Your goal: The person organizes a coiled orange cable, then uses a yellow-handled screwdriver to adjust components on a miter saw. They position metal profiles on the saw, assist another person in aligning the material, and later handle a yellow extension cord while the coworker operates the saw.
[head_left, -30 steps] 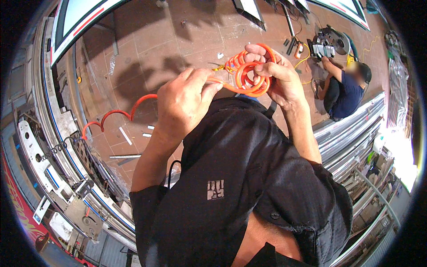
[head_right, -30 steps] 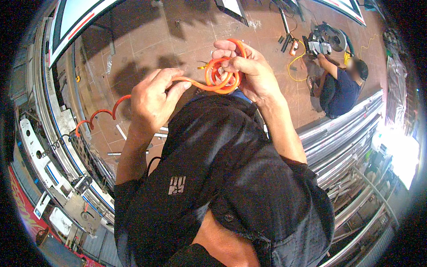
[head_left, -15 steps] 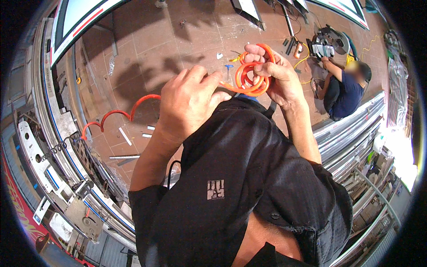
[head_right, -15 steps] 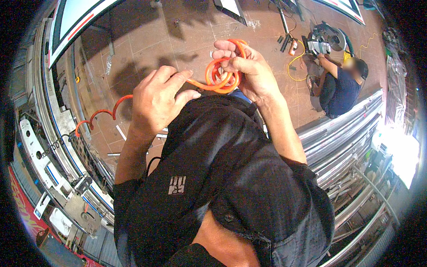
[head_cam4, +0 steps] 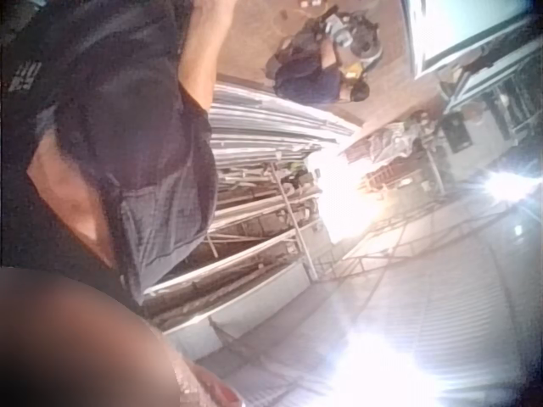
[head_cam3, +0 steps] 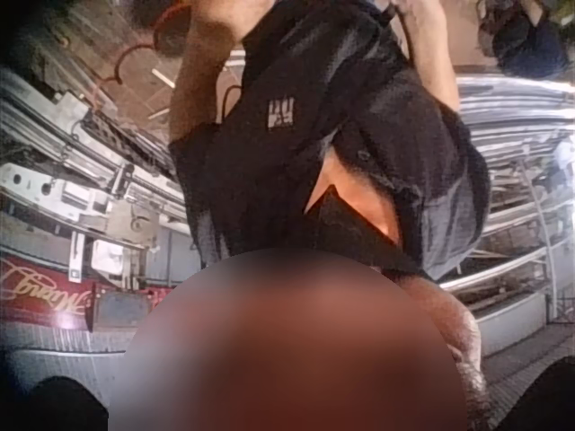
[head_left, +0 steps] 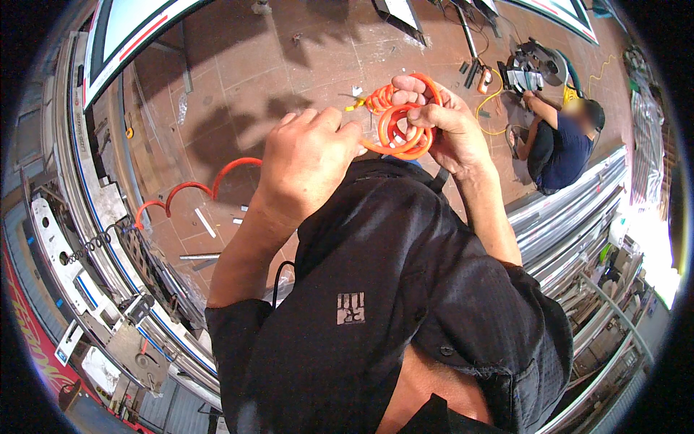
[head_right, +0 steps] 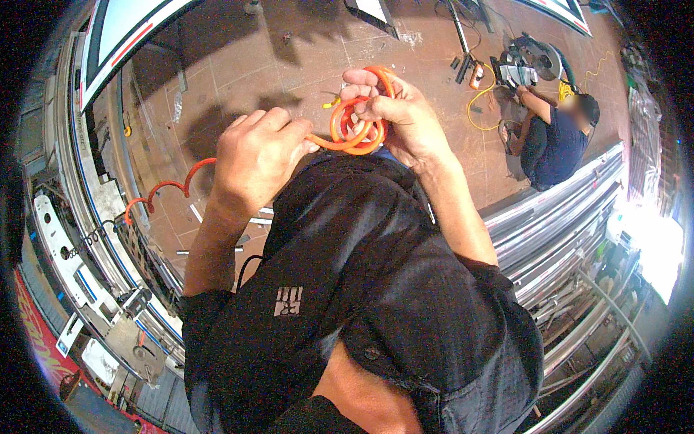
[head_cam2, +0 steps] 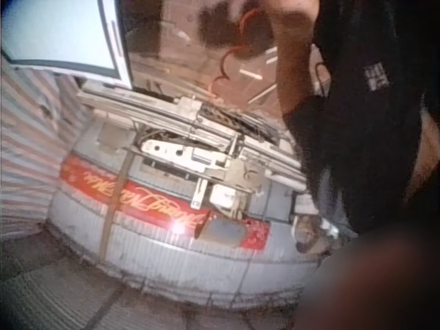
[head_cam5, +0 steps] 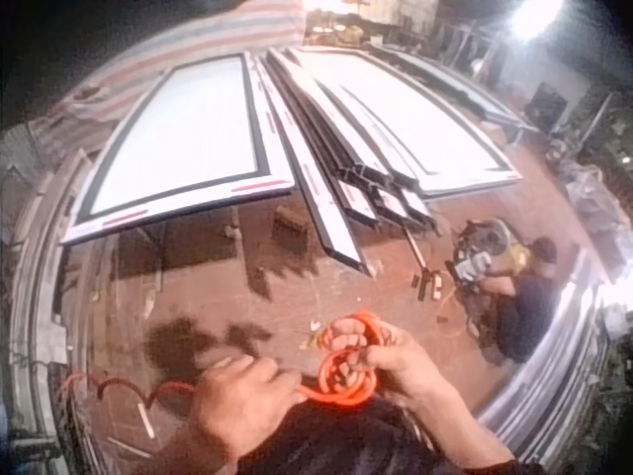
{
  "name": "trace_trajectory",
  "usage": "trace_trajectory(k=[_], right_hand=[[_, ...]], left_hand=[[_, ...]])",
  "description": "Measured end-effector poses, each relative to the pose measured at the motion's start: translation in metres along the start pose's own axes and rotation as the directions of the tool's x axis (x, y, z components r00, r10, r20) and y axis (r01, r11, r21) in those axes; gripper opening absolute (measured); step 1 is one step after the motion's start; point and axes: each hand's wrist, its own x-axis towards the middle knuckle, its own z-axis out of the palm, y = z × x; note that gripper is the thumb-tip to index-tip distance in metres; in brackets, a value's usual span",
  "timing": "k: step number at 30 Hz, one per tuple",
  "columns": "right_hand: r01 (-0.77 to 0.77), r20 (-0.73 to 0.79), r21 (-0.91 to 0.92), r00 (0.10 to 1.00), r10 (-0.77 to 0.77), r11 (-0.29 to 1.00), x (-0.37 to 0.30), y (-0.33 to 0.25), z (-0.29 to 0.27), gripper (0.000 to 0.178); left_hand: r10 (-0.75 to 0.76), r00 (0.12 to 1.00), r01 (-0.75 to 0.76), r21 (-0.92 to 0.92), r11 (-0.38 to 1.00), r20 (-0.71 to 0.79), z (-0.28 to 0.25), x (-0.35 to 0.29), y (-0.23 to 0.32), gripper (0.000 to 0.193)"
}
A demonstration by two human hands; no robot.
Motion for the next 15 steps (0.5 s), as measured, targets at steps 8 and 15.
trace_trajectory(k=[8, 15], right_hand=[[-0.023, -0.012, 0.044, 1.000, 0.023, 0.999, 0.002, 0.008, -0.001, 0.048], [0.003, -0.044, 0.085, 0.999, 0.000, 0.996, 0.000, 0.015, -0.004, 0.043]], left_hand=[[0.056, 0.972, -0.111, 0.236, 0.965, 0.227, 0.018, 0.011, 0.027, 0.015], [0.078, 0.994, -0.088, 0.136, 0.987, 0.079, 0.022, 0.008, 0.032, 0.023]])
